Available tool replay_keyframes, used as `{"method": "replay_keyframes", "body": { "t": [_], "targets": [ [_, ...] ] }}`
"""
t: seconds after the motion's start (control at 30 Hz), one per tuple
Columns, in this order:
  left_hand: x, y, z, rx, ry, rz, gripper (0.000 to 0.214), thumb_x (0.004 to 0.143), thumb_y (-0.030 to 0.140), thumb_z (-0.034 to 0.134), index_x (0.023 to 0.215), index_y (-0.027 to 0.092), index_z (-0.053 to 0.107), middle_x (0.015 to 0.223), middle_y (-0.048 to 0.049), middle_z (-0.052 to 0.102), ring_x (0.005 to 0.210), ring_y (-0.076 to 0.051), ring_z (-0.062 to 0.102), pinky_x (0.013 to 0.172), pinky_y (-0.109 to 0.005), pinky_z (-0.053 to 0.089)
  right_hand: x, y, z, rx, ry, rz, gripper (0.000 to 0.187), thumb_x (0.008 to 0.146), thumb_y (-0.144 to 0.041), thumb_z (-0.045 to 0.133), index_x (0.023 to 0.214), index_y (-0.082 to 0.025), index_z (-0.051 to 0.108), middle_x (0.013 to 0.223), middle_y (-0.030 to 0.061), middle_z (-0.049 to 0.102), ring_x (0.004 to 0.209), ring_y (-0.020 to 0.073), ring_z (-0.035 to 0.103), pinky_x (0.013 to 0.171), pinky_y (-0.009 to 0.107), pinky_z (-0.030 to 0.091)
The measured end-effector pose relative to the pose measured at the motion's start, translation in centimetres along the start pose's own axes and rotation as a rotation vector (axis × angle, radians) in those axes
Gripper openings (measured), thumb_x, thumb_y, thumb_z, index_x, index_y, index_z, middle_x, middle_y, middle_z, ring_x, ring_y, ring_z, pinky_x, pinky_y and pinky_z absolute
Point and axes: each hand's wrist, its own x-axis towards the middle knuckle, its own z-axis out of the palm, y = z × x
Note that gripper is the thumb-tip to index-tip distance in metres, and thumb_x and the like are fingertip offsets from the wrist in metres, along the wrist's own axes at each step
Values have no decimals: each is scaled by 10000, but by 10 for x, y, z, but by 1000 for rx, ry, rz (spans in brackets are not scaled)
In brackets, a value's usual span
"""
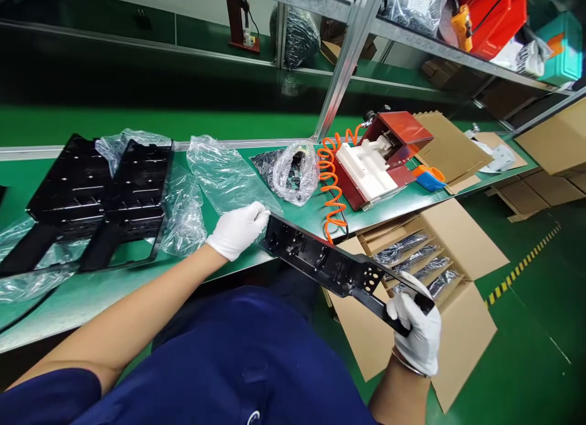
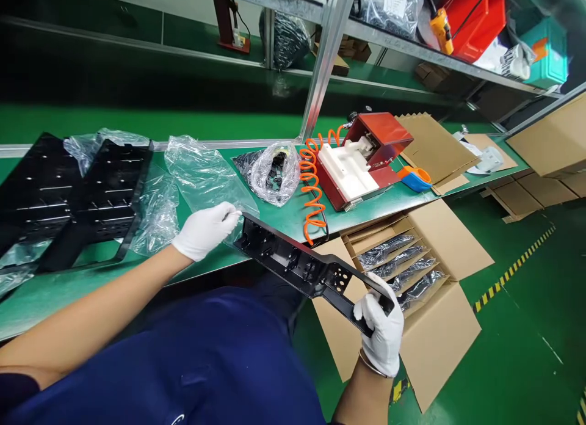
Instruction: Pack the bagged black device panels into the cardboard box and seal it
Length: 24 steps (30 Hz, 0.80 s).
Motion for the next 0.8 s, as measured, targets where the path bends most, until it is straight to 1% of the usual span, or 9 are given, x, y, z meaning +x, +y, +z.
{"method": "replay_keyframes", "body": {
  "t": [0.07, 0.13, 0.23, 0.3, 0.4, 0.5, 0.57, 0.67, 0.8],
  "targets": [
    [2, 0, 3, 43, 21, 44, 289, 975, 359, 399, 875, 210, 626, 802, -40, 707, 729, -207, 654, 620, -282, 350, 1, -2, 2, -3, -6, 20, 341, 794, -247, 739, 1123, -176, 682, 451, -122, 316, 387, 42, 292, 449, 206, 336],
    [0, 0, 6, 92, 31, 142, 329, 977, 376, 396, 828, 207, 635, 791, -53, 704, 730, -215, 653, 615, -289, 345, 1, -4, 7, 8, 2, 43, 343, 788, -243, 738, 1118, -172, 677, 459, -126, 306, 396, 34, 255, 452, 199, 337],
    [-7, 0, 15, 134, -15, 280, 384, 983, 392, 373, 785, 201, 641, 742, -67, 685, 694, -219, 641, 599, -299, 332, -2, -1, 18, 80, 70, 64, 349, 789, -224, 731, 1127, -176, 658, 474, -135, 291, 408, 29, 208, 449, 183, 322],
    [-13, -1, 21, 126, -43, 309, 392, 987, 389, 365, 786, 199, 642, 704, -63, 665, 645, -208, 620, 577, -298, 316, -5, 5, 25, 133, 96, 88, 326, 807, -220, 719, 1122, -184, 643, 478, -137, 293, 408, 31, 212, 449, 179, 313],
    [-17, -1, 28, 82, -31, 306, 413, 996, 404, 355, 773, 200, 636, 673, -54, 644, 619, -195, 603, 576, -292, 319, -8, 16, 33, 182, 78, 144, 213, 816, -226, 715, 1009, -186, 635, 470, -136, 296, 400, 35, 225, 443, 182, 301],
    [-14, -1, 31, 65, 20, 288, 405, 997, 404, 364, 794, 198, 647, 711, -59, 664, 656, -203, 623, 584, -296, 328, -9, 24, 42, 218, 109, 127, 151, 809, -221, 715, 923, -183, 625, 470, -137, 285, 393, 29, 209, 434, 176, 283],
    [-10, -2, 31, 71, 36, 275, 389, 992, 405, 383, 803, 198, 654, 727, -58, 678, 659, -204, 630, 581, -298, 328, -10, 27, 48, 240, 111, 117, 180, 822, -216, 700, 988, -186, 637, 474, -138, 293, 388, 27, 204, 430, 173, 274],
    [-1, -7, 29, 49, 107, 214, 400, 997, 412, 378, 811, 198, 661, 742, -56, 693, 675, -199, 640, 603, -292, 358, -13, 30, 54, 237, 53, 131, 294, 829, -213, 696, 1117, -192, 640, 467, -134, 327, 379, 33, 222, 417, 176, 266],
    [10, -17, 21, 1, 194, 149, 362, 990, 394, 390, 903, 200, 684, 879, -60, 737, 794, -212, 675, 672, -287, 413, -12, 25, 51, 167, 28, 91, 336, 837, -210, 701, 1167, -194, 640, 459, -127, 337, 391, 46, 277, 432, 186, 298]
  ]
}}
